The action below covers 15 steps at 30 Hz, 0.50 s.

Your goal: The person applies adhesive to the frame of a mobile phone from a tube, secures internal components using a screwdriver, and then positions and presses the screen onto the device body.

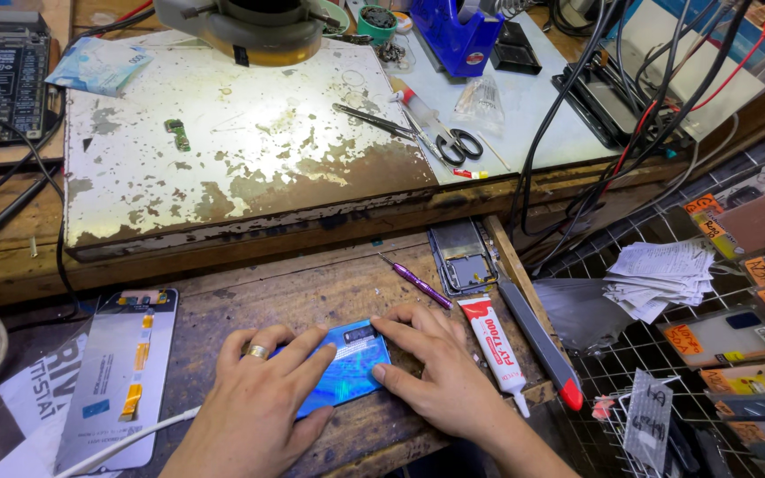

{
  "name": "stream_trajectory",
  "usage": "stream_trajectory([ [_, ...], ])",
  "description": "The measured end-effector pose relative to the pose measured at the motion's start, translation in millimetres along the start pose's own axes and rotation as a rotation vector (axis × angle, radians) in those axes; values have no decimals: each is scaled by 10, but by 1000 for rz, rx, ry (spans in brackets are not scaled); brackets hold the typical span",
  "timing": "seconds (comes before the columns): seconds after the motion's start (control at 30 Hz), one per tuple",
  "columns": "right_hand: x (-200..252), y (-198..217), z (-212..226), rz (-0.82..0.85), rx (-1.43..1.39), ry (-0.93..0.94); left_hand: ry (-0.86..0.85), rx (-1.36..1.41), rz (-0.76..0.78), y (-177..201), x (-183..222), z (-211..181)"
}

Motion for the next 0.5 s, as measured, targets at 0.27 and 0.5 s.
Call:
stream_trajectory([
  [0.27,8,16,-148,-31,-108,-56,-85,8,-71,-183,80,160],
  [0.5,-2,-20,-151,8,-125,-74,-77,23,-31,-280,65,180],
])
Point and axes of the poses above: each hand's wrist, its own x-axis away from the middle knuckle, its own y-axis out of the back of the hand, z = x × y, the point moved 10 cm from there along -x, towards the middle knuckle, and after that the axes turned 12 degrees about y, right-handed, at the moved point
